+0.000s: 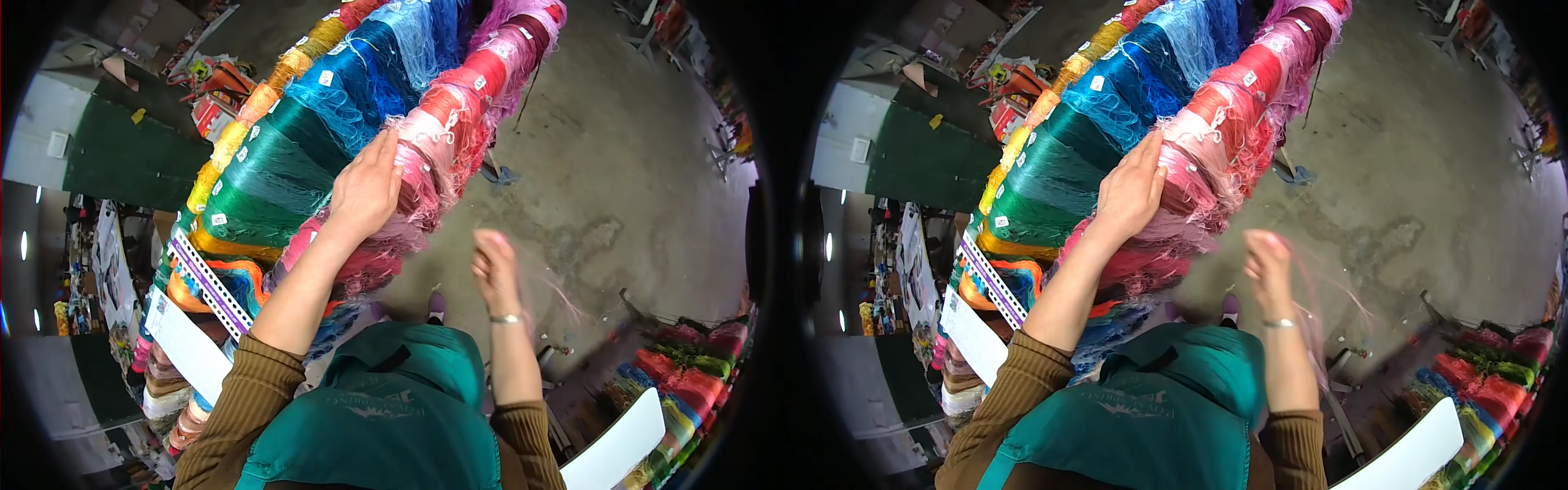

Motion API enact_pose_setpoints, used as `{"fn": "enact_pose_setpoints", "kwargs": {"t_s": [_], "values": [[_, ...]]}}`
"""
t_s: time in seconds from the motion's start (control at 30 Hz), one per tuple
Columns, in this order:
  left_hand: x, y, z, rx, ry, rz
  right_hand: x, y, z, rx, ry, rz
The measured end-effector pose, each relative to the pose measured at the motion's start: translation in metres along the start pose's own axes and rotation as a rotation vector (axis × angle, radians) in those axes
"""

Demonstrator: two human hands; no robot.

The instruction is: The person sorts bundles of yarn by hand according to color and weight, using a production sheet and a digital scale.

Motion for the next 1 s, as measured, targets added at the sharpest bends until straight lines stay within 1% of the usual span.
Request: {"fn": "enact_pose_setpoints", "kwargs": {"t_s": [0.03,0.1,0.2,0.23,0.3,0.43,0.53,0.6,0.63,0.7,0.73,0.77,0.83,0.87,0.93,0.97,1.0], "values": [[0.000,0.000,0.001,0.000,-0.005,-0.001,0.005,-0.018,0.031,-0.058,0.075,-0.084],[-0.001,0.000,0.001,-0.008,-0.005,-0.011,0.015,-0.051,0.068,-0.036,0.492,-0.417],[0.000,0.000,-0.001,-0.022,0.009,-0.025,0.012,-0.067,0.102,0.027,0.719,-0.485],[-0.001,-0.001,0.000,-0.016,-0.002,-0.025,0.014,-0.071,0.103,0.022,0.720,-0.483],[-0.001,-0.001,0.001,-0.008,0.001,-0.025,0.019,-0.078,0.103,0.089,0.820,-0.580],[-0.001,0.000,0.001,0.003,0.004,-0.020,0.018,-0.079,0.105,0.079,0.851,-0.556],[-0.001,0.000,0.000,-0.006,0.003,-0.023,0.020,-0.084,0.097,0.108,0.801,-0.531],[-0.001,0.000,0.001,0.003,0.005,-0.018,0.021,-0.089,0.089,0.019,0.635,-0.462],[-0.001,0.000,0.001,0.012,0.005,-0.014,0.018,-0.088,0.090,0.018,0.635,-0.462],[-0.001,0.000,0.001,0.010,0.000,-0.017,0.010,-0.084,0.091,-0.069,0.486,-0.468],[-0.001,0.000,0.001,0.008,-0.003,-0.018,0.006,-0.084,0.091,-0.119,0.482,-0.461],[-0.001,0.000,0.001,0.008,-0.002,-0.018,0.004,-0.082,0.092,-0.119,0.482,-0.461],[-0.001,0.000,0.001,0.007,-0.009,-0.016,-0.002,-0.076,0.095,-0.169,0.288,-0.280],[-0.001,0.000,0.001,0.007,-0.009,-0.017,-0.003,-0.075,0.095,-0.169,0.288,-0.280],[-0.001,0.000,0.001,0.009,-0.010,-0.019,-0.004,-0.074,0.095,-0.233,0.235,-0.211],[-0.001,0.000,0.001,0.009,-0.010,-0.018,-0.002,-0.075,0.095,-0.233,0.236,-0.211],[0.000,0.000,0.000,0.008,-0.014,-0.019,0.001,-0.077,0.094,-0.200,0.314,-0.278]]}}
Point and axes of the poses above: each hand's wrist, its own y-axis away from the middle knuckle, its own z-axis out of the palm, x = y × z, the point moved 1 cm from there along -y, towards the middle knuckle, and after that the axes turned 8 degrees about -x, right-handed, at the moved point
